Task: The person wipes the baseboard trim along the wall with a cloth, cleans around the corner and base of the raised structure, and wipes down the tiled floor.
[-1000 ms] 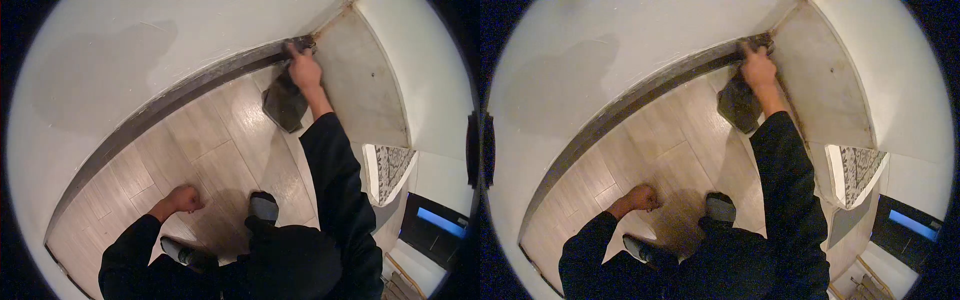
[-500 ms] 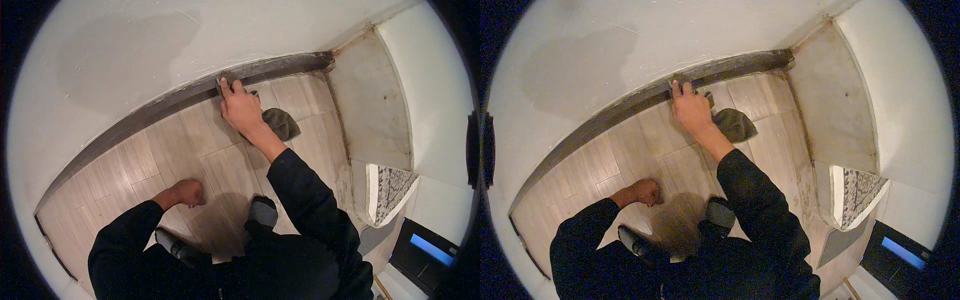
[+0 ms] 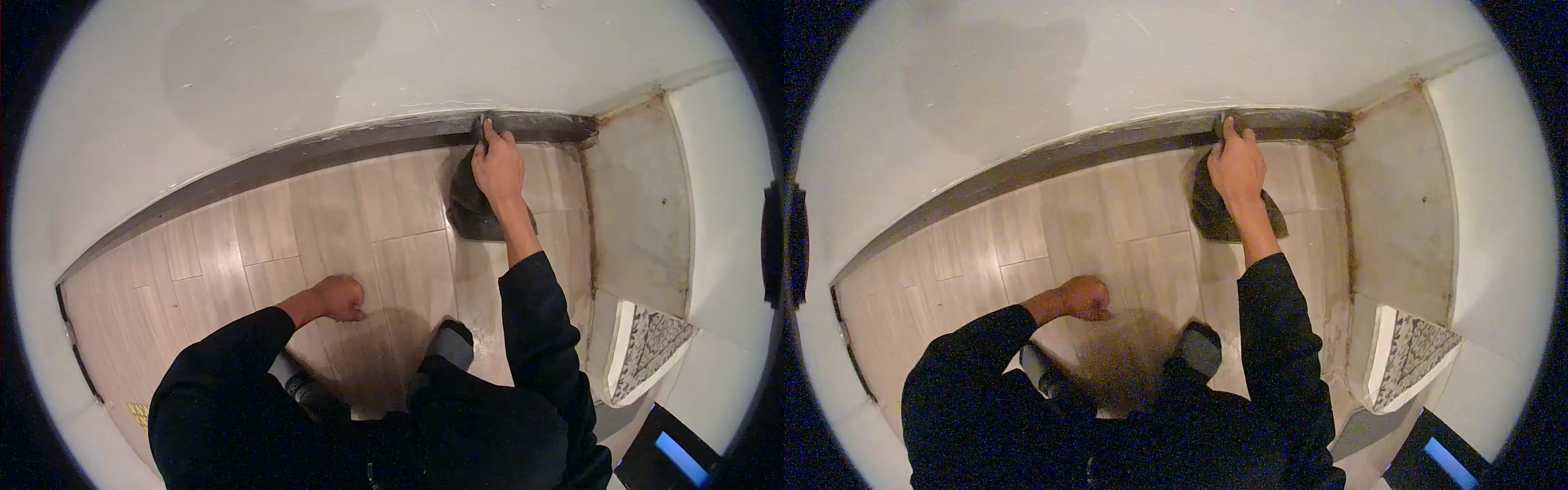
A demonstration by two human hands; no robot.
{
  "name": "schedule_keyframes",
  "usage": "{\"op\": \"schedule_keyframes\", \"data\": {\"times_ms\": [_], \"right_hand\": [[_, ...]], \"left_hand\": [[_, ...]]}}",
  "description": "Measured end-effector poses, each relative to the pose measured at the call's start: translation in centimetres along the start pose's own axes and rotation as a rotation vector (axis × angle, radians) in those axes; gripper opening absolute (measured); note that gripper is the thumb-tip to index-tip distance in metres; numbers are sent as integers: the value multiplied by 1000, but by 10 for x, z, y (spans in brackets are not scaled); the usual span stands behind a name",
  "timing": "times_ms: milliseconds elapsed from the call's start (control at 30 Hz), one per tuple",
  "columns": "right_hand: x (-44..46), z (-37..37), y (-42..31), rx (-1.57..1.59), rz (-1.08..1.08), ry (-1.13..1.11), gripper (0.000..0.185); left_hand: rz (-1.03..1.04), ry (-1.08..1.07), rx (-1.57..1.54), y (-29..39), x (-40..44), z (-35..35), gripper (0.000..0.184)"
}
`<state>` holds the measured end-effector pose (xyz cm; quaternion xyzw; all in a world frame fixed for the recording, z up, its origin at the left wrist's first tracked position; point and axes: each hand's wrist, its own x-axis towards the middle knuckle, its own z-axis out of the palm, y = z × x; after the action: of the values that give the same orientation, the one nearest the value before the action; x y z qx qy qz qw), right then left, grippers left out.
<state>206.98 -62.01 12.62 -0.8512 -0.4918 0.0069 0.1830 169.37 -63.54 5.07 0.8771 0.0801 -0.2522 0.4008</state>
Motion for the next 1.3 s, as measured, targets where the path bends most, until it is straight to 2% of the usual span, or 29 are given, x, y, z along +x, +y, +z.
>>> {"op": "schedule_keyframes", "data": {"times_ms": [100, 233, 300, 400, 500, 600, 700, 800, 833, 900, 933, 1000, 1100, 1200, 1300], "right_hand": [[-9, 9, -34, 36, -70, -89, 58], [-23, 20, -109, 79, -188, -250, 56], [-29, 19, -136, 163, -384, -434, 60], [-37, 32, -149, 485, -710, -777, 61], [-74, 46, -134, 1090, -434, -770, 61], [-101, 7, -125, 1633, 349, -1010, 55], [-121, 3, -114, 1819, 410, -1041, 54], [-123, -5, -102, 1826, 481, -975, 47], [-120, -6, -93, 1671, 358, -894, 44], [-114, -6, -71, 1352, 137, -717, 38], [-115, -9, -60, 1266, 173, -611, 34], [-122, -20, -40, 1079, 246, -408, 26], [-142, -40, -19, 1069, 345, -424, 26], [-180, -32, -4, 1046, 358, -403, 25], [-216, -34, -12, 894, 297, -428, 23]], "left_hand": [[-17, 120, -24, 5, -9, 6, 36], [-60, 90, -37, 13, -18, 3, 33], [-80, 82, -37, 17, -21, 1, 29], [-9, 348, -177, 9, -25, 11, 27], [-294, 1092, -526, 34, -30, -13, 33], [-249, 1371, -928, 43, -19, -48, 51], [-89, 1039, -1007, 59, -11, -82, 55], [-71, 991, -982, 44, 3, -104, 50], [-95, 1007, -966, 40, 3, -116, 39], [-275, 1461, -606, 24, 8, -127, 35], [-363, 1664, -406, 19, 6, -133, 33], [-370, 1852, -448, 6, -15, -142, 35], [-713, 1766, -1, -18, -31, -138, 39], [-924, 1524, 50, -22, -19, -142, 42], [-975, 1492, 61, -17, 4, -148, 43]]}}
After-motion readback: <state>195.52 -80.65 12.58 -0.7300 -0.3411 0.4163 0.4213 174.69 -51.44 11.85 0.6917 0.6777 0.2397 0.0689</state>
